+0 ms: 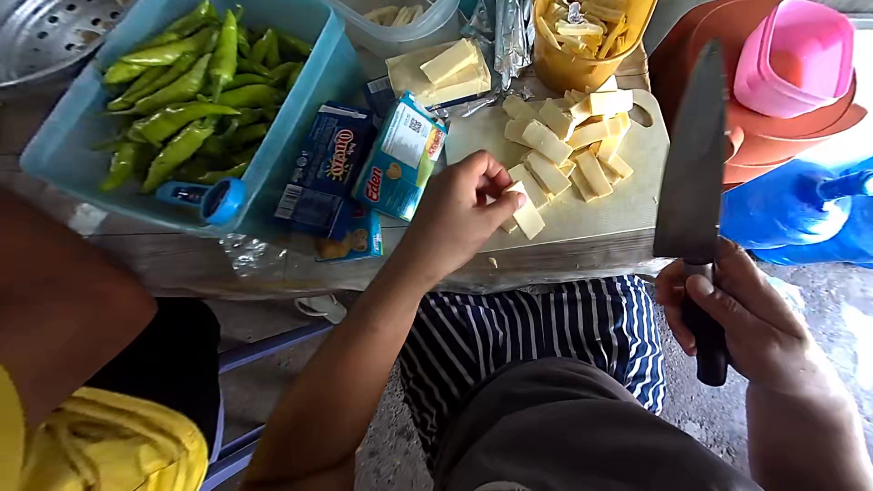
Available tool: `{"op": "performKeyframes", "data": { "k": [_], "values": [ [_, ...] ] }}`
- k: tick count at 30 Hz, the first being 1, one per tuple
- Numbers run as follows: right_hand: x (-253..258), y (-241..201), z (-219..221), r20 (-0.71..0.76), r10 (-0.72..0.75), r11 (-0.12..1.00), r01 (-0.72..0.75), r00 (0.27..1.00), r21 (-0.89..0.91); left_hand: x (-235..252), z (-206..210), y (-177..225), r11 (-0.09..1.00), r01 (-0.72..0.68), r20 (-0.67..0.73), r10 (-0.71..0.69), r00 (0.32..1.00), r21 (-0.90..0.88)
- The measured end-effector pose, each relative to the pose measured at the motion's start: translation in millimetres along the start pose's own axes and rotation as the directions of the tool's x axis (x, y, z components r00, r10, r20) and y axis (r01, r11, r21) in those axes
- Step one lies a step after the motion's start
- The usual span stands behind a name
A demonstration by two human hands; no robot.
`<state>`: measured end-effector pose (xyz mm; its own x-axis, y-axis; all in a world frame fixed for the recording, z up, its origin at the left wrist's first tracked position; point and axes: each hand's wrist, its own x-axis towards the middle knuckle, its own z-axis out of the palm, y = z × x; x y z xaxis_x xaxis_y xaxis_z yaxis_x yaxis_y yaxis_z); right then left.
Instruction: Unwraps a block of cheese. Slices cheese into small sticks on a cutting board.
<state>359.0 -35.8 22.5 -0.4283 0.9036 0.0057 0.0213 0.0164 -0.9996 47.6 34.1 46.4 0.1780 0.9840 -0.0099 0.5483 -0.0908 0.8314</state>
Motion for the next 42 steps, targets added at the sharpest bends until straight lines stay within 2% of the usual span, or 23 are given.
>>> {"op": "performKeyframes", "data": {
  "k": [3,8,16,18,21,23,25,27,30,37,42],
  "values": [
    [12,-3,8,0.045,0.011,0.996,-0.007,0.999,-0.09,-11,8,-18,0.998,0.058,-0.089,-0.059,0.994,-0.015],
    [28,-10,21,0.093,0.012,0.982,0.006,0.996,-0.186,-15,19,-32,0.995,0.053,-0.226,-0.034,0.974,0.079],
    [35,-9,30,0.146,0.043,0.93,0.013,0.988,-0.366,-11,22,-36,0.972,-0.026,-0.248,0.085,0.965,0.233],
    [36,-8,32,0.123,0.032,0.876,0.032,0.992,-0.48,-12,23,-37,0.969,-0.03,-0.257,0.096,0.962,0.247],
    [41,-9,38,0.076,-0.004,0.725,0.055,0.997,-0.686,-16,22,-37,0.96,-0.039,-0.28,0.12,0.952,0.278],
    [44,-13,43,0.082,-0.019,0.612,0.076,0.996,-0.787,-21,21,-41,0.932,-0.149,-0.266,0.243,0.933,0.329],
    [49,-15,49,0.107,-0.041,0.517,0.113,0.993,-0.849,-27,21,-46,0.893,-0.275,-0.194,0.359,0.913,0.357],
    [53,-19,54,0.135,-0.026,0.444,0.133,0.99,-0.886,-31,27,-54,0.834,-0.367,-0.166,0.465,0.87,0.413],
    [60,-22,59,0.168,0.007,0.39,0.152,0.986,-0.908,-32,37,-63,0.784,-0.421,-0.177,0.543,0.821,0.457],
    [66,-35,66,0.25,0.104,0.254,0.217,0.963,-0.943,-31,38,-64,0.772,-0.426,-0.205,0.566,0.799,0.471],
    [64,-39,71,0.226,0.154,0.182,0.197,0.962,-0.963,-31,39,-66,0.78,-0.432,-0.212,0.565,0.798,0.453]
  ]
}}
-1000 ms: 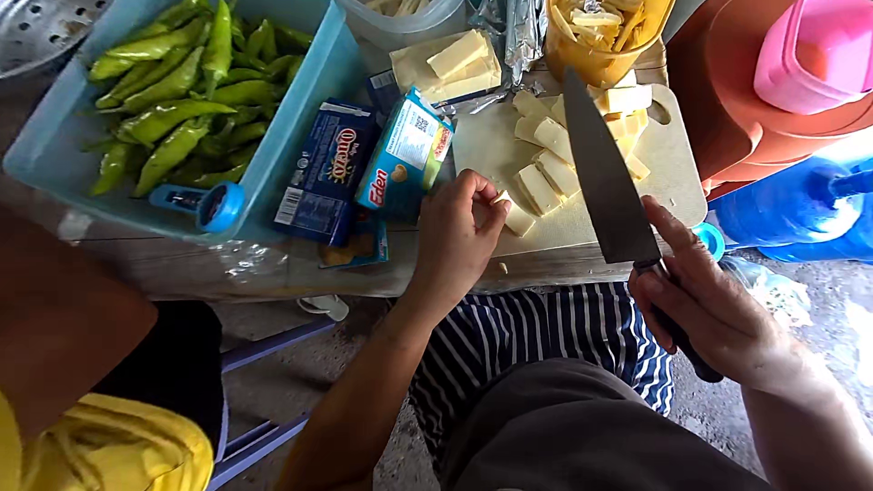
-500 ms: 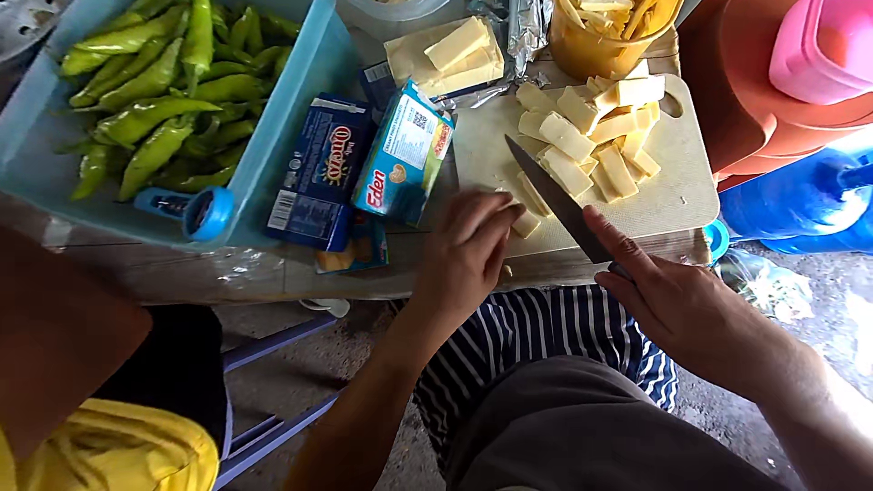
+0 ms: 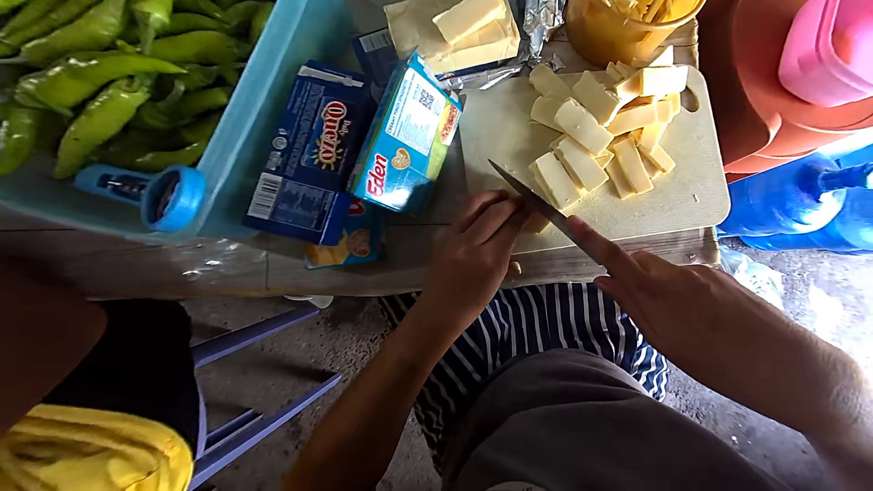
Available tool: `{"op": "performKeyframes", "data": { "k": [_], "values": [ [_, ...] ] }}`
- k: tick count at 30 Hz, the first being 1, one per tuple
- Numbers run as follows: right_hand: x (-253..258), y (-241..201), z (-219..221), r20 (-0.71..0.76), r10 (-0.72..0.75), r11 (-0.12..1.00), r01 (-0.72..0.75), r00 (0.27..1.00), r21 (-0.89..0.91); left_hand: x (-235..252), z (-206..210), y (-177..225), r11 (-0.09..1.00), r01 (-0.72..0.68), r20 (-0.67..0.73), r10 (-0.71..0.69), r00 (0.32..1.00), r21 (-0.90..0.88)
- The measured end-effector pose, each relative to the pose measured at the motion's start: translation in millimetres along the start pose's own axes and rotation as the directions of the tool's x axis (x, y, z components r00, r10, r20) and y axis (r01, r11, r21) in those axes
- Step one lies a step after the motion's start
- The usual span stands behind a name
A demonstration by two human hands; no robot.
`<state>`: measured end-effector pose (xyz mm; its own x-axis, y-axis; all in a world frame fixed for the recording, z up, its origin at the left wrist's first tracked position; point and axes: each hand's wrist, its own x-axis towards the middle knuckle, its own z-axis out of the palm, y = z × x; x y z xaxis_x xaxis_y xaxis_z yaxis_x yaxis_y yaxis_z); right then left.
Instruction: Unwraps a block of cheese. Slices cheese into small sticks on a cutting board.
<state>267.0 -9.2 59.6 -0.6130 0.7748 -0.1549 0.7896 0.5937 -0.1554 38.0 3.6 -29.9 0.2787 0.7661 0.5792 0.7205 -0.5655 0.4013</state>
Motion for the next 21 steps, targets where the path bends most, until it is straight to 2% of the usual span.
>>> {"op": "performKeyframes", "data": {
  "k": [6,9,11,14,16,21],
  "values": [
    [5,-6,6,0.056,0.062,0.998,-0.06,0.997,-0.025,-1,2,0,1.0,0.004,-0.026,-0.004,1.0,-0.006],
    [7,15,3,0.073,-0.01,0.982,-0.004,0.997,0.187,-3,4,1,1.0,-0.001,-0.048,0.001,0.999,-0.004],
    [6,22,-4,0.038,-0.008,0.971,-0.002,0.999,0.239,-3,3,1,1.0,-0.004,-0.045,0.003,0.999,-0.008],
    [0,11,-8,-0.011,-0.022,0.994,0.023,1.0,0.103,-5,2,1,1.0,0.004,-0.023,-0.004,1.0,-0.016],
    [-3,4,-9,0.034,-0.023,1.0,0.022,0.999,0.022,-4,2,1,1.0,0.005,-0.019,-0.005,1.0,-0.023],
    [-3,-4,-7,0.096,0.016,0.999,-0.012,0.995,-0.036,-4,2,1,1.0,-0.004,-0.039,0.004,0.999,-0.008]
  ]
}}
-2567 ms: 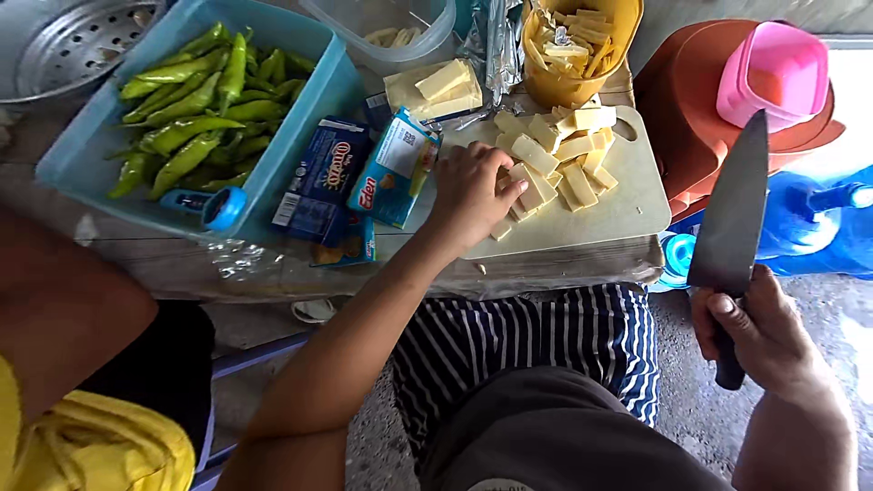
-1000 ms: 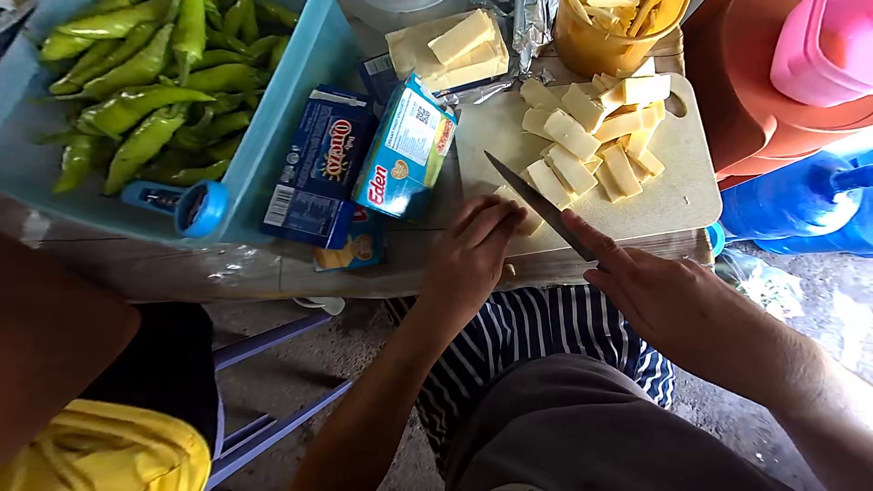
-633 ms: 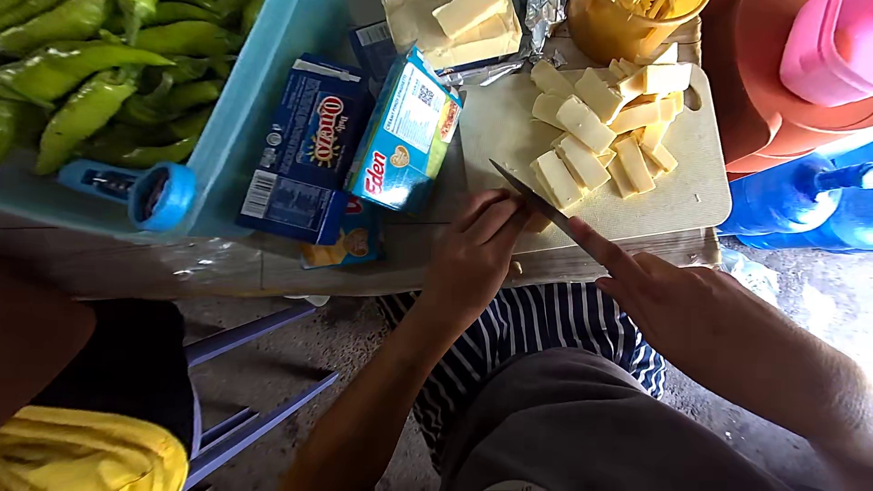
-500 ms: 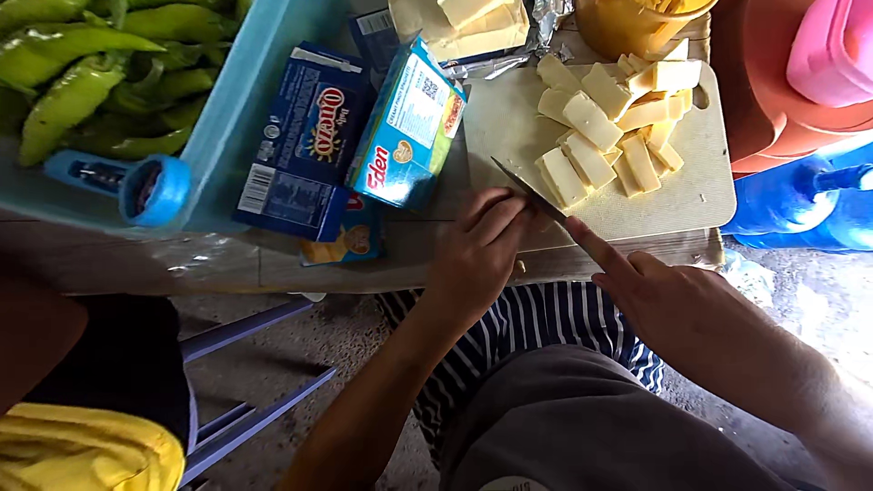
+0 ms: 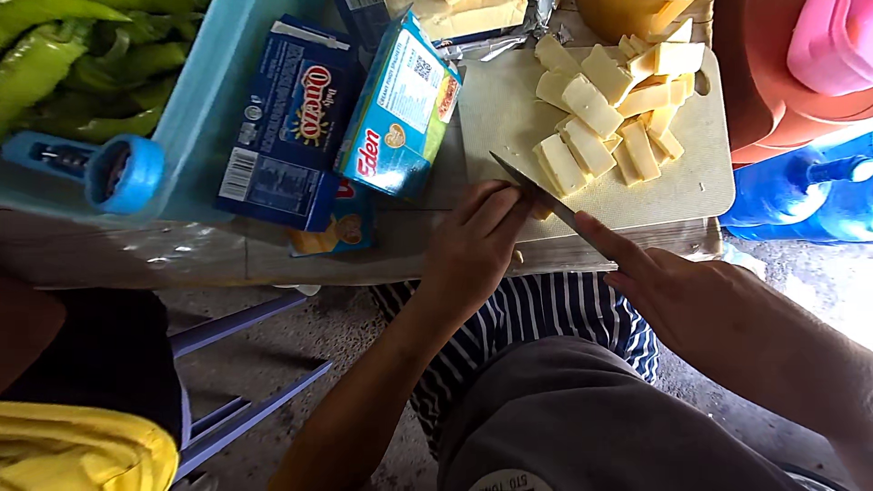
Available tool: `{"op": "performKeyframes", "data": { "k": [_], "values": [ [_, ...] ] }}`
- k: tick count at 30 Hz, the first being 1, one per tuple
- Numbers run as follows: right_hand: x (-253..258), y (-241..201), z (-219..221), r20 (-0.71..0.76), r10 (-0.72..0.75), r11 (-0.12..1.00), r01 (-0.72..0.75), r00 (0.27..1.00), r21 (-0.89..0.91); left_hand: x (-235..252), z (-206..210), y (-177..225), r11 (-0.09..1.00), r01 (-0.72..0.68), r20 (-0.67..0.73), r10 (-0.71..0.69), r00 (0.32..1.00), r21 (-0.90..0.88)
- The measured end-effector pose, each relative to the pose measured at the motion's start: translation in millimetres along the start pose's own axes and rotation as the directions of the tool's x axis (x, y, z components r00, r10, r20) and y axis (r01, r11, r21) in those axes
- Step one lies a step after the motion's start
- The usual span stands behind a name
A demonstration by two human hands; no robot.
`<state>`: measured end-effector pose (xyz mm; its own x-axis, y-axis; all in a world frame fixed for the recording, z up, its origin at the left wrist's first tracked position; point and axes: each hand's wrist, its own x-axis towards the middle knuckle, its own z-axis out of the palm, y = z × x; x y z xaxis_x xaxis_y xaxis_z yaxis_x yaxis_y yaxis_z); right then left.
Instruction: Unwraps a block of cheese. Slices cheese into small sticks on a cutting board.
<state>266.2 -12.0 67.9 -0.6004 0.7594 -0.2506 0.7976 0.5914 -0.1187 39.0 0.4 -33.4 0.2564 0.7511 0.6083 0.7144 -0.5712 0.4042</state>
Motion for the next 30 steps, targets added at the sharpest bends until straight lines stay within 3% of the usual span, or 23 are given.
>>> {"op": "performKeyframes", "data": {
  "k": [4,8,12,18,21,23,27,30],
  "values": [
    [7,-1,1,0.103,0.026,1.0,-0.026,0.994,-0.002,0,2,-1,0.999,-0.014,-0.011,0.015,1.0,0.032],
    [10,31,-1,0.098,-0.041,0.937,0.005,0.994,0.349,0,2,1,0.999,-0.005,-0.038,0.006,0.999,0.036],
    [4,24,-6,-0.035,-0.054,0.979,0.06,0.998,0.193,0,3,1,0.998,0.0,-0.042,0.003,0.999,0.059],
    [-3,8,-4,0.042,-0.035,0.999,0.036,0.999,-0.03,0,2,2,0.998,-0.006,-0.036,0.008,0.999,0.064],
    [3,8,-5,0.101,-0.045,0.999,0.046,0.994,-0.002,0,3,0,0.998,-0.012,-0.044,0.015,0.999,0.062],
    [7,14,2,0.053,-0.098,0.994,0.095,0.994,0.062,0,3,0,0.998,-0.009,-0.044,0.012,0.999,0.061],
    [10,39,5,0.084,-0.09,0.917,0.049,0.992,0.397,1,2,0,0.999,0.014,-0.027,-0.013,1.0,0.039],
    [4,38,9,-0.095,-0.069,0.952,0.094,0.993,0.292,3,2,0,0.999,0.007,-0.005,-0.007,1.0,0.052]
  ]
}}
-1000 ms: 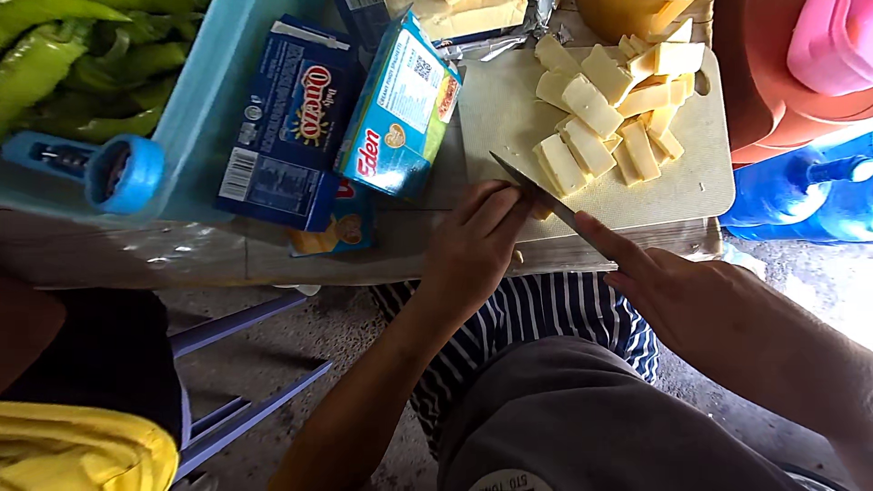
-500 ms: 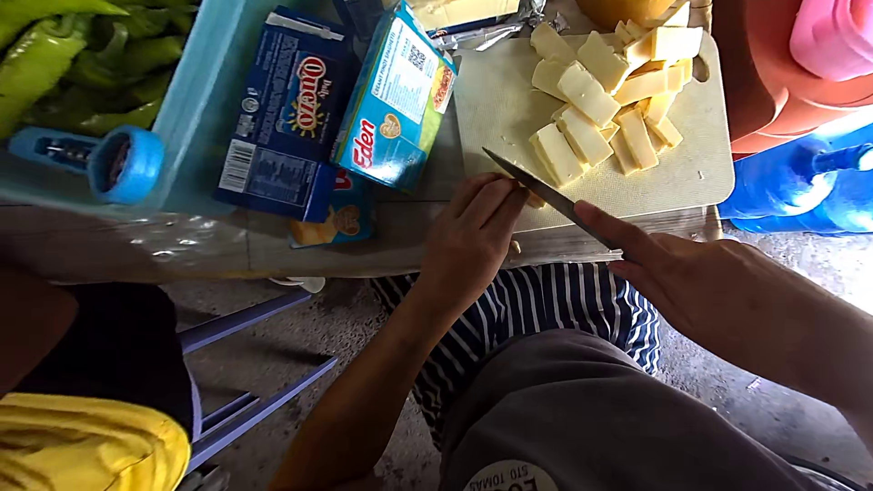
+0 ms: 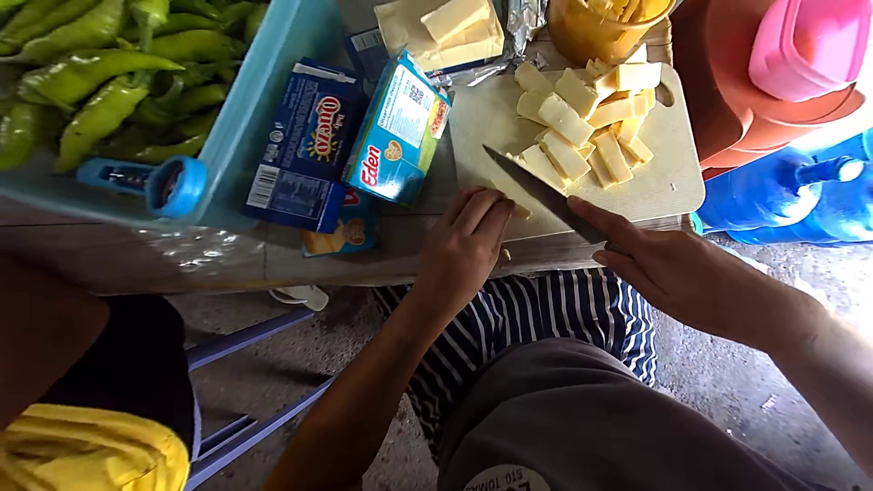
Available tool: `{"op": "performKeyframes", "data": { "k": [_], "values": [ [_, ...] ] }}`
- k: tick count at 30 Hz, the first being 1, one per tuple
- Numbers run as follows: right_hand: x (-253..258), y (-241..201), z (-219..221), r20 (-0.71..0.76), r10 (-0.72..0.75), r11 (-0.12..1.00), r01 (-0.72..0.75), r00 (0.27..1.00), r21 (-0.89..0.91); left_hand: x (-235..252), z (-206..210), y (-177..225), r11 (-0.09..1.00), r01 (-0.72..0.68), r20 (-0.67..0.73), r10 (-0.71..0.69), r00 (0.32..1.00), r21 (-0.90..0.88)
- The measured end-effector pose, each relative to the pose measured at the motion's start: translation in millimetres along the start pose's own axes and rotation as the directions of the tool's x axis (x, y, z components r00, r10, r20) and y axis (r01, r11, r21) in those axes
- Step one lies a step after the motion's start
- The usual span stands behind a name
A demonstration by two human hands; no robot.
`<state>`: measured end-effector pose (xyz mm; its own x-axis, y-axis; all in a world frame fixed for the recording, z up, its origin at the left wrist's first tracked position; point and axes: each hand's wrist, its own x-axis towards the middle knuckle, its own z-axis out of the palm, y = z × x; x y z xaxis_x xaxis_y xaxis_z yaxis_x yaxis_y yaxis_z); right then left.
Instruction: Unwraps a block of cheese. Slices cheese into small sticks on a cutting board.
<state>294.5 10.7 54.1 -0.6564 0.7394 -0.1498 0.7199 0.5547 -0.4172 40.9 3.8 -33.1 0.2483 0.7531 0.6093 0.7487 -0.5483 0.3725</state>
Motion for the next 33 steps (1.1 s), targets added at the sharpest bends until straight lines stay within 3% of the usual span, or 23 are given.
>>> {"op": "performKeyframes", "data": {
  "k": [3,8,10,11,12,13,15,17,18,20,23,26,31,33],
  "values": [
    [-9,-8,-3,-0.138,-0.066,0.97,0.032,0.988,-0.24,6,-6,-4,0.999,-0.048,0.129,0.045,0.991,0.024],
    [-20,-13,-16,-0.229,-0.151,0.931,0.06,0.962,-0.36,23,-18,-11,0.993,-0.118,0.317,0.104,0.943,0.026],
    [-22,-11,-19,-0.288,-0.198,0.945,0.105,0.937,-0.309,28,-18,-11,0.995,-0.022,0.316,0.052,0.947,-0.098],
    [-22,-10,-19,-0.304,-0.201,0.962,0.129,0.931,-0.242,30,-18,-10,0.966,0.096,0.299,-0.02,0.954,-0.242],
    [-23,-8,-19,-0.302,-0.186,0.979,0.151,0.935,-0.135,32,-18,-6,0.872,0.247,0.282,-0.132,0.95,-0.423],
    [-23,-6,-19,-0.261,-0.152,0.986,0.164,0.953,0.025,35,-17,0,0.691,0.376,0.27,-0.263,0.926,-0.617],
    [-22,0,-16,-0.079,-0.095,0.882,0.121,0.992,0.456,42,-16,17,0.168,0.469,0.343,-0.48,0.807,-0.867],
    [-16,4,-8,0.093,-0.111,0.665,0.004,0.989,0.747,46,-13,33,-0.259,0.391,0.468,-0.548,0.693,-0.883],
    [-13,6,-3,0.14,-0.127,0.578,-0.042,0.982,0.815,47,-12,38,-0.401,0.339,0.519,-0.54,0.663,-0.851],
    [-7,9,9,0.179,-0.143,0.455,-0.096,0.973,0.885,49,-9,44,-0.567,0.26,0.576,-0.498,0.648,-0.782],
    [-3,13,22,0.177,-0.159,0.32,-0.119,0.971,0.94,51,-12,46,-0.615,0.252,0.605,-0.47,0.643,-0.747],
    [-3,14,27,0.165,-0.167,0.24,-0.123,0.972,0.963,52,-17,43,-0.548,0.325,0.606,-0.473,0.64,-0.771],
    [-5,17,29,0.137,-0.164,0.236,-0.096,0.977,0.967,57,-23,43,-0.429,0.446,0.618,-0.55,0.562,-0.786],
    [-6,19,30,0.122,-0.17,0.233,-0.08,0.978,0.969,62,-24,41,-0.454,0.441,0.633,-0.563,0.532,-0.774]
  ]
}}
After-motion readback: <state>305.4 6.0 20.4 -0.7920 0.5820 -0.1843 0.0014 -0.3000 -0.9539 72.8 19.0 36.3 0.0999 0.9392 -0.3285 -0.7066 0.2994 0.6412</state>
